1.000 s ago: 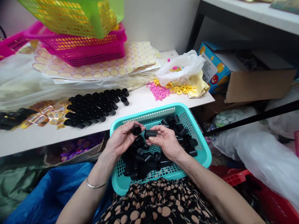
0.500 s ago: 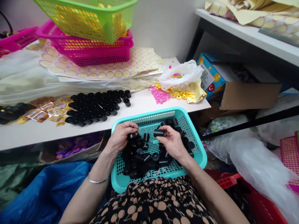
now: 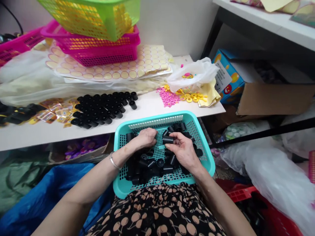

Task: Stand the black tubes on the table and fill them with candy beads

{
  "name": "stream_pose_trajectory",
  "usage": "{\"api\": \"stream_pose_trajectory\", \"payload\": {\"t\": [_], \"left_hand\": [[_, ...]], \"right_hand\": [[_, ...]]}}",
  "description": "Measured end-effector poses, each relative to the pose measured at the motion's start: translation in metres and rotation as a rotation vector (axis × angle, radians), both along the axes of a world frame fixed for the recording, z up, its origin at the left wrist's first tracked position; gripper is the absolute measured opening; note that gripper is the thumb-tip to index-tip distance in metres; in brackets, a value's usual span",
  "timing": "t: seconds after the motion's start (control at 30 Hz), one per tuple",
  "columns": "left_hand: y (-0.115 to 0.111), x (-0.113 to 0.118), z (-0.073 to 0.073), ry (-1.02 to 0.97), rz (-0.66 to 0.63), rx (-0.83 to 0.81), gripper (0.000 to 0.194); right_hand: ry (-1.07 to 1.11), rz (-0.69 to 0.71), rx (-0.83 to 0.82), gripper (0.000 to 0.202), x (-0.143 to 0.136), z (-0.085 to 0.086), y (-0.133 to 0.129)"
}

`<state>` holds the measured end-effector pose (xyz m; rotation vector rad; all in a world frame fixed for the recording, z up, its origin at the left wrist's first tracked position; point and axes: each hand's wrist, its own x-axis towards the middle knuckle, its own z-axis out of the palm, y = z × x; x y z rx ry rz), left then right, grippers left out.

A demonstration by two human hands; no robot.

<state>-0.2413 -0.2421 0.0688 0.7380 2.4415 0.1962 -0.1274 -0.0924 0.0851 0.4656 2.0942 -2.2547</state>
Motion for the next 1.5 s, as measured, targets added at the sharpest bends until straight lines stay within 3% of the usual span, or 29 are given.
{"api": "stream_pose_trajectory", "payload": {"t": [0.13, 0.23, 0.33, 0.4, 0.5, 0.7, 0.83, 0.93, 1.2, 1.37, 1.5], "left_hand": [[-0.006, -0.006, -0.001, 0.066, 0.015, 0.007, 0.025], [-0.010, 0.005, 0.003, 0.137, -0.022, 0.046, 0.020], [-0.010, 0.025, 0.013, 0.033, -0.266, 0.123, 0.009], [-0.008, 0.038, 0.018, -0.070, -0.429, 0.143, 0.014], [-0.005, 0.046, 0.019, -0.125, -0.519, 0.176, 0.025], [-0.006, 0.035, 0.004, -0.190, -0.414, 0.271, 0.027], [-0.001, 0.038, 0.001, -0.194, -0.517, 0.317, 0.027], [0.008, 0.049, 0.003, -0.177, -0.579, 0.261, 0.025], [0.027, 0.061, 0.006, -0.199, -0.449, 0.081, 0.031], [0.024, 0.062, -0.001, -0.146, -0.442, 0.118, 0.033], [0.016, 0.057, 0.002, -0.122, -0.421, 0.170, 0.030]], "right_hand": [[-0.025, -0.052, -0.007, 0.034, 0.011, -0.005, 0.012], [-0.028, -0.084, -0.022, 0.034, 0.018, -0.010, 0.018], [-0.025, -0.095, -0.043, 0.034, 0.022, -0.013, 0.020], [-0.031, -0.092, -0.053, 0.034, 0.022, -0.012, 0.020], [-0.040, -0.077, -0.060, 0.033, 0.021, -0.011, 0.018], [-0.035, -0.100, -0.020, 0.035, 0.024, -0.017, 0.021], [-0.034, -0.118, 0.017, 0.035, 0.027, -0.020, 0.024], [-0.046, -0.127, 0.023, 0.036, 0.027, -0.019, 0.024], [-0.048, -0.122, 0.013, 0.036, 0.028, -0.014, 0.023], [-0.037, -0.110, 0.017, 0.036, 0.029, -0.016, 0.026], [-0.039, -0.104, -0.016, 0.036, 0.028, -0.018, 0.025]]}}
